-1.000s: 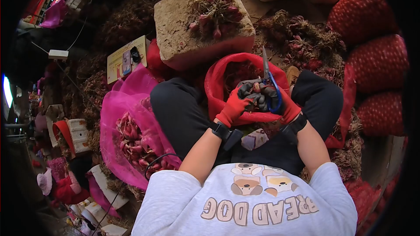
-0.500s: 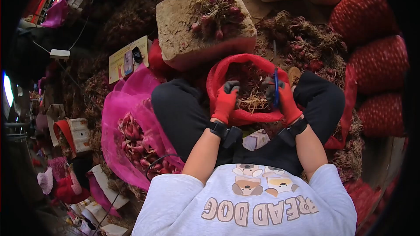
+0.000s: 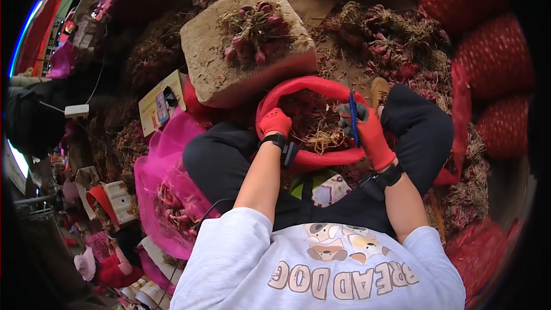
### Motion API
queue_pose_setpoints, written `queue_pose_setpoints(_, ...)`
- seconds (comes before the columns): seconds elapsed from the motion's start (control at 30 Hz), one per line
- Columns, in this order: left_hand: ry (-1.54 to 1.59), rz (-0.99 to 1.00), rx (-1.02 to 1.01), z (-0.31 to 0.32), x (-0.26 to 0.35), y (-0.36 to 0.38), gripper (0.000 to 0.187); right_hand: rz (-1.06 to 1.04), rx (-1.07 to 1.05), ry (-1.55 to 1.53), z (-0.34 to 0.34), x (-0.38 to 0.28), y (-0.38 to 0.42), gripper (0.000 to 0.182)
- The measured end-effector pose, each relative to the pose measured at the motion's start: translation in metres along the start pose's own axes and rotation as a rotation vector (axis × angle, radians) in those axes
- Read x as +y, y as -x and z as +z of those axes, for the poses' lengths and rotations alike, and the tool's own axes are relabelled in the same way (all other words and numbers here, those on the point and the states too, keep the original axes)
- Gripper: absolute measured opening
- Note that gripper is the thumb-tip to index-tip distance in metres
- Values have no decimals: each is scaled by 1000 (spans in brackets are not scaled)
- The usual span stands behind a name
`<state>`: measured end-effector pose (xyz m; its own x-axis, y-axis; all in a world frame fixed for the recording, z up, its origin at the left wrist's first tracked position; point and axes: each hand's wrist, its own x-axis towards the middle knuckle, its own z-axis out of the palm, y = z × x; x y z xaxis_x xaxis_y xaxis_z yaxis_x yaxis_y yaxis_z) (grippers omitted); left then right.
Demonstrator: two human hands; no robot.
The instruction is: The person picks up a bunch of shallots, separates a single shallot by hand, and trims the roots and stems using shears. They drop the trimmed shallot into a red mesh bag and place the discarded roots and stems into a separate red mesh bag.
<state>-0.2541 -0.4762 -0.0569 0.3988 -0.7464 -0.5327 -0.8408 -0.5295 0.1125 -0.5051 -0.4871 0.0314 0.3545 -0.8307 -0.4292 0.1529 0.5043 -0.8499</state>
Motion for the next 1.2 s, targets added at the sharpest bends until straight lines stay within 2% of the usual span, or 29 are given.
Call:
queue_pose_setpoints(0.13,-46,1,120,17,-11,2,41,27,22,-55,1,-15,1,25)
queue_pose_setpoints(0.23,-39,85,232,27,-12,-1,42,-60,29,-53,7,-18,2,28)
queue_pose_setpoints(0.33,-80,33,71,21,-1,-9,45,-26,17,-74,8,-24,6,28)
queue_pose_setpoints(0.43,-166,214,463,37,-7,-22,39,-51,30,-46,7,-21,4,29)
queue_pose_setpoints(0.47,-202,240,433,50,-16,-38,38,-41,36,-73,8,-20,4,29)
queue_pose_setpoints(0.57,-81,119,266,40,-15,-38,38,-18,34,-114,8,-20,4,28)
queue_pose_setpoints(0.67,186,94,49,-6,-8,-13,34,-5,23,-90,5,-21,4,27)
queue_pose_setpoints(0.77,946,470,-434,-49,-18,25,27,-1,9,-80,6,-16,2,25)
queue_pose_setpoints(0.83,734,862,-332,-73,-12,58,23,-15,-45,-66,6,-9,1,24)
queue_pose_setpoints(0.9,814,910,-416,-85,-7,86,21,28,-102,-164,12,-12,3,23)
queue_pose_setpoints(1.0,1396,507,-854,-77,-7,100,11,42,-216,-207,17,-7,-4,24)
queue_pose_setpoints(1.1,1328,450,-623,-59,0,93,8,6,-271,-110,18,7,-14,28)
queue_pose_setpoints(1.13,1199,424,-459,-59,5,95,7,-12,-277,-61,18,9,-16,29)
queue_pose_setpoints(1.2,865,642,-32,-49,10,95,11,-33,-282,-54,20,10,-16,30)
